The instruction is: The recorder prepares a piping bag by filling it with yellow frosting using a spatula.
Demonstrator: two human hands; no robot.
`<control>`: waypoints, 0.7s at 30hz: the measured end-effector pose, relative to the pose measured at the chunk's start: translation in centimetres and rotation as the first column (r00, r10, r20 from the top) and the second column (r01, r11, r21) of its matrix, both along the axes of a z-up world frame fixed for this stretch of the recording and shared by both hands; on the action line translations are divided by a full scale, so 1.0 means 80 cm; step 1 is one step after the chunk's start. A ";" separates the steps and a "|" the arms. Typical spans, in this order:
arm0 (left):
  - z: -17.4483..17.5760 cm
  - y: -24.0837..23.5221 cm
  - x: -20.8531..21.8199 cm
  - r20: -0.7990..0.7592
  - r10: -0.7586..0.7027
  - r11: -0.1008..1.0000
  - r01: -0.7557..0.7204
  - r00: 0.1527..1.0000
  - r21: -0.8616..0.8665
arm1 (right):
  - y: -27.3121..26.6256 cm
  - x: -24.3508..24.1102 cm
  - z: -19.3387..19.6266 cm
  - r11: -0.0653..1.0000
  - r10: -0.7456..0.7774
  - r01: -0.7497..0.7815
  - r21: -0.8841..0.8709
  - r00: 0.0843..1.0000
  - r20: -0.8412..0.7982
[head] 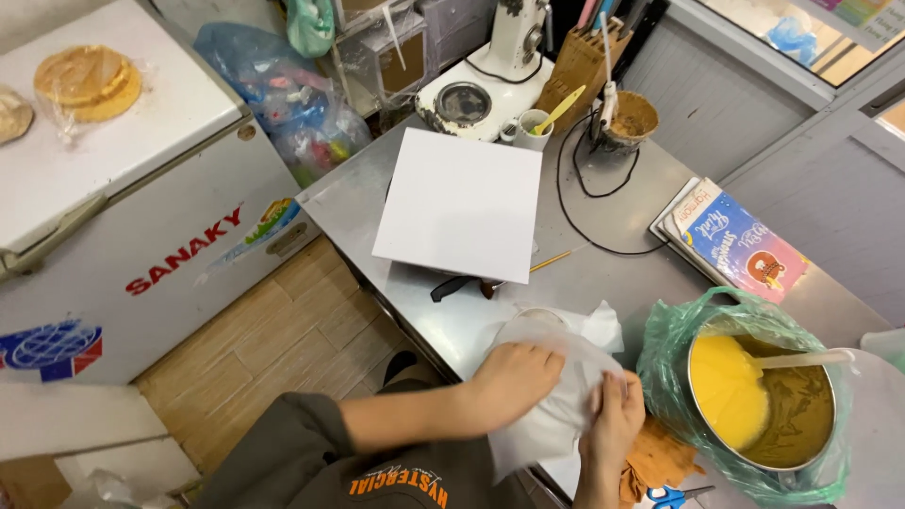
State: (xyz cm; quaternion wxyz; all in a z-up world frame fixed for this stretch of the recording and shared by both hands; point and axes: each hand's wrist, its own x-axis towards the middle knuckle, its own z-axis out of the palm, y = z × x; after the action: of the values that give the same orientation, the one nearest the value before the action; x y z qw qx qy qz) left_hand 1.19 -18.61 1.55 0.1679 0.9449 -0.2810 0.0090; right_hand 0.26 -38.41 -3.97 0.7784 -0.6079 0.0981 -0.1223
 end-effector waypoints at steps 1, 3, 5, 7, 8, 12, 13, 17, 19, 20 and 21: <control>-0.020 -0.007 0.011 -0.007 0.008 1.000 -0.008 1.000 -0.005 | -0.001 0.010 -0.011 1.000 0.008 -0.008 -0.005 1.000 -0.007; -0.057 -0.019 0.039 0.234 0.033 0.999 -0.026 0.972 -0.032 | -0.001 0.035 -0.033 0.999 0.038 -0.038 0.033 0.999 -0.013; -0.065 -0.021 0.051 0.035 0.085 0.995 -0.083 0.996 -0.050 | -0.002 0.048 -0.052 0.995 0.006 -0.017 -0.102 0.994 -0.109; -0.071 -0.015 0.062 -0.156 0.127 0.990 -0.136 0.980 -0.048 | 0.003 0.061 -0.075 0.974 -0.044 0.000 -0.226 0.981 -0.189; -0.074 -0.013 0.063 -0.200 0.133 0.991 -0.134 0.971 0.007 | 0.005 0.064 -0.087 0.955 -0.027 -0.025 -0.297 0.985 -0.169; -0.084 -0.005 0.064 -0.130 0.180 0.981 -0.167 0.975 0.101 | 0.024 0.066 -0.094 0.798 -0.094 -0.021 -0.602 0.983 -0.159; -0.088 -0.005 0.065 -0.131 0.183 0.980 -0.171 0.974 0.101 | 0.029 0.066 -0.086 0.798 -0.090 -0.024 -0.602 0.983 -0.159; -0.111 -0.003 0.072 -0.088 0.166 0.984 -0.159 0.982 0.081 | 0.029 0.074 -0.095 0.727 -0.108 0.006 -0.686 0.989 -0.106; -0.133 0.004 0.077 -0.039 0.169 0.985 -0.168 0.985 0.026 | 0.022 0.082 -0.118 0.727 -0.100 -0.008 -0.687 0.988 -0.117; -0.148 0.007 0.081 0.010 0.159 0.985 -0.158 0.987 -0.072 | 0.017 0.086 -0.128 0.763 -0.073 -0.015 -0.646 0.991 -0.109; -0.163 0.010 0.084 0.059 0.155 0.975 -0.143 0.986 -0.168 | 0.011 0.090 -0.139 0.797 -0.047 -0.023 -0.604 0.994 -0.100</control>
State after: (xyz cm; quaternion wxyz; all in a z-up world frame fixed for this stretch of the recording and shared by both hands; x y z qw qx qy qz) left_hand 7.93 -17.85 -11.51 0.2332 0.9454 -0.2135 0.0786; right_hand 7.47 -37.51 -15.08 0.5366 -0.8295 0.1003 -0.1184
